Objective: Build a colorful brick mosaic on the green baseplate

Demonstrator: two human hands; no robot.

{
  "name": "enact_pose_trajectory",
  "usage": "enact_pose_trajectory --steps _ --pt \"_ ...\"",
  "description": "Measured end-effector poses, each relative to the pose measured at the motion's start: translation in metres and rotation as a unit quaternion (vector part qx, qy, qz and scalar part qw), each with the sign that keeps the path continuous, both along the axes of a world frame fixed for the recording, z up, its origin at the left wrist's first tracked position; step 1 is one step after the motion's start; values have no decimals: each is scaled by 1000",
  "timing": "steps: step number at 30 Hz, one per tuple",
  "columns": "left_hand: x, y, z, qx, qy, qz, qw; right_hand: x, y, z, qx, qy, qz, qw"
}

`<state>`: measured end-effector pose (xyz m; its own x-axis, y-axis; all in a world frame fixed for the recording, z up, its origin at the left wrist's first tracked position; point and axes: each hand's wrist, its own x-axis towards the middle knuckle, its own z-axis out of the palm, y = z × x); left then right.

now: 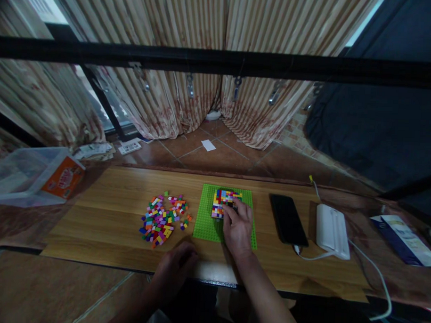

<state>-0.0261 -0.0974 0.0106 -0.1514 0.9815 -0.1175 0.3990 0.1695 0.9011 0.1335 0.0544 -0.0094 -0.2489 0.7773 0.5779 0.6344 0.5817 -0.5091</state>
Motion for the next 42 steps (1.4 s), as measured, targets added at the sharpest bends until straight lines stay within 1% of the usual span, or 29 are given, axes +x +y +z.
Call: enact_pose_trajectory --steps 4,10,18,22,27,31,34,36,38,40,42 --pt "0 0 0 9 11 4 1000 1 -7 -4 28 -31 -2 999" --pt "2 0 0 18 22 8 1000 3 -9 -5 41 -65 1 997" --pt "1 -2 -2 11 2 1 1000 7 -6 -7 43 -88 16 995" --pt "1 -1 -4 19 -5 0 1000 9 -4 -8 47 -96 17 994" --pt "1 2 -7 31 -11 5 999 8 -4 -5 36 -94 27 995" --pt "-3 4 -10 22 -45 6 999 11 -1 5 -1 -38 54 998" --pt "-5 10 -9 15 -74 19 997 21 2 19 -55 32 56 996" --pt "-3 19 -3 24 -109 33 993 29 2 31 -80 65 48 994" --pt "3 32 5 36 -163 54 985 37 -2 42 -105 78 61 990" --pt "13 47 15 34 -220 79 972 42 -11 48 -155 86 101 979" --pt "25 59 24 30 -259 96 961 43 -24 50 -209 105 150 961"
